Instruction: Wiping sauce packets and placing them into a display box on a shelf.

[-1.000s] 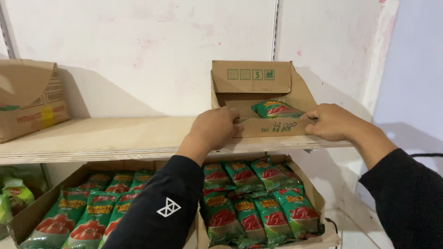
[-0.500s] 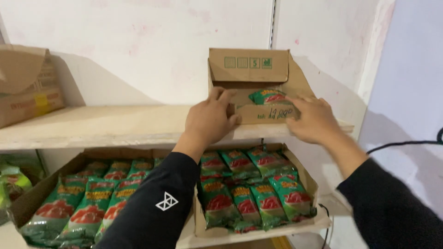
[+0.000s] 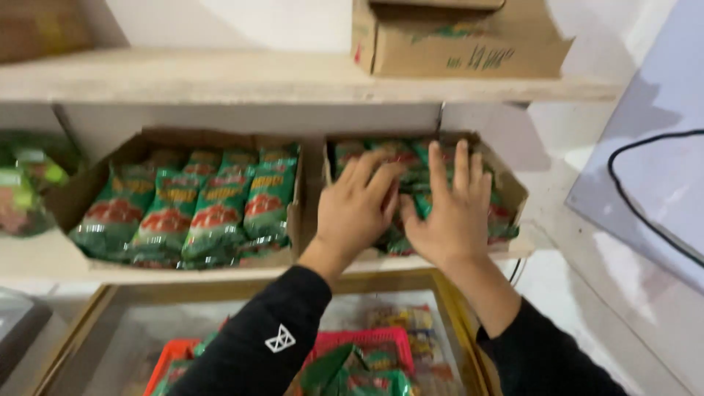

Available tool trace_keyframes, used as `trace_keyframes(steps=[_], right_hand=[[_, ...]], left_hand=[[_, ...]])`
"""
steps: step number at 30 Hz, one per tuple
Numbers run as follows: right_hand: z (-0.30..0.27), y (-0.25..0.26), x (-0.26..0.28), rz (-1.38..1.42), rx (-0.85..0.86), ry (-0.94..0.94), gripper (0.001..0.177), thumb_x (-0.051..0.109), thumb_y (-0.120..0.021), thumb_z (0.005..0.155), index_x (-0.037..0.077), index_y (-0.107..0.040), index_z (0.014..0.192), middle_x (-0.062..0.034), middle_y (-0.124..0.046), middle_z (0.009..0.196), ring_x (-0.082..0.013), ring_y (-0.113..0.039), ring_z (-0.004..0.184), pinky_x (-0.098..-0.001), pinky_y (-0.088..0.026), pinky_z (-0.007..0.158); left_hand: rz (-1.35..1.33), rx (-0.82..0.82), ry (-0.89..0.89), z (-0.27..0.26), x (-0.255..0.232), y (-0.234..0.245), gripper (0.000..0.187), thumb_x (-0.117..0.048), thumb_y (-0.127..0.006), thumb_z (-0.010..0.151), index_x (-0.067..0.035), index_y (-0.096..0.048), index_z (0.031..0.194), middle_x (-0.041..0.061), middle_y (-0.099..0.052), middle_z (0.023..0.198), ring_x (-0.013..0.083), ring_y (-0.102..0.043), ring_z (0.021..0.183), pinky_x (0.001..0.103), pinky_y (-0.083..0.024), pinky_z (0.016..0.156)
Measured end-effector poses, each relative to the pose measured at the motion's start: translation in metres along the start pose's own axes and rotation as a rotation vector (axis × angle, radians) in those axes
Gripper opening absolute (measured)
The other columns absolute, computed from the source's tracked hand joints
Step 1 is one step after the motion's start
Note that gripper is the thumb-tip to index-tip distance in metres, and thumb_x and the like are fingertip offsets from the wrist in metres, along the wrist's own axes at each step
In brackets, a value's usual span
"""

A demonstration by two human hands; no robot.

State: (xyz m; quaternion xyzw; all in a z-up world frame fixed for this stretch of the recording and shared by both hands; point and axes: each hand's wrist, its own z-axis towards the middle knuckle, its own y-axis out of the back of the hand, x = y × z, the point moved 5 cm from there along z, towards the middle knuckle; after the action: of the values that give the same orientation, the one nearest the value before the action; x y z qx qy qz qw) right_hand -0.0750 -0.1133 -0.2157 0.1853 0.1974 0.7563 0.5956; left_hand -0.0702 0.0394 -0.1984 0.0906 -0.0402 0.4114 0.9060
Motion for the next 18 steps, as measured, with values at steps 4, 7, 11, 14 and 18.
trace_keyframes(steps=[4,7,11,14,18], right_hand=[[-0.081,-0.013,0.032,0.093,-0.011,0.056,0.093,0.025,-0.08,0.074,0.011,-0.043,0.158,-0.0358,-0.035,0.156,-0.063,-0.037,0.136,-0.0771,-0.029,0.107],[-0.145,-0.034,0.051,0.069,0.094,0.066,0.088,0.023,-0.074,0.068,0.007,-0.052,0.151,-0.035,-0.045,0.148,-0.0623,-0.047,0.128,-0.0719,-0.039,0.101],[-0.231,-0.089,0.057,-0.026,0.403,-0.003,0.09,0.034,-0.067,0.074,0.014,-0.037,0.157,-0.0285,-0.029,0.161,-0.0542,-0.033,0.142,-0.0672,-0.029,0.112],[-0.277,-0.113,0.063,-0.022,0.451,-0.006,0.088,0.034,-0.069,0.075,0.017,-0.04,0.156,-0.0239,-0.031,0.162,-0.0516,-0.033,0.142,-0.0621,-0.029,0.113],[-0.315,-0.13,0.069,0.019,0.5,-0.09,0.08,0.034,-0.067,0.076,0.016,-0.046,0.152,-0.0238,-0.04,0.155,-0.0508,-0.041,0.135,-0.064,-0.031,0.112]], left_hand=[[0.004,0.143,0.169,-0.1,-0.012,0.005,0.011,-0.032,-0.06,0.095,-0.029,-0.068,0.103,-0.007,-0.065,0.109,0.0173,-0.068,0.091,0.031,-0.057,0.066],[-0.132,0.316,0.367,-0.17,-0.024,0.009,0.009,-0.03,-0.063,0.093,-0.028,-0.069,0.099,-0.006,-0.065,0.088,0.0188,-0.071,0.078,0.032,-0.058,0.063],[-0.247,0.633,0.991,-0.276,-0.022,-0.004,0.018,-0.031,-0.065,0.085,-0.019,-0.073,0.095,0.006,-0.077,0.08,0.0328,-0.071,0.068,0.043,-0.055,0.057],[-0.309,0.755,1.255,-0.348,-0.028,-0.01,0.023,-0.032,-0.062,0.085,-0.017,-0.078,0.093,0.008,-0.078,0.079,0.032,-0.072,0.069,0.042,-0.058,0.063],[-0.369,0.847,1.469,-0.432,-0.04,-0.025,0.03,-0.04,-0.06,0.09,-0.019,-0.081,0.096,0.008,-0.08,0.089,0.0311,-0.074,0.08,0.04,-0.058,0.073]])
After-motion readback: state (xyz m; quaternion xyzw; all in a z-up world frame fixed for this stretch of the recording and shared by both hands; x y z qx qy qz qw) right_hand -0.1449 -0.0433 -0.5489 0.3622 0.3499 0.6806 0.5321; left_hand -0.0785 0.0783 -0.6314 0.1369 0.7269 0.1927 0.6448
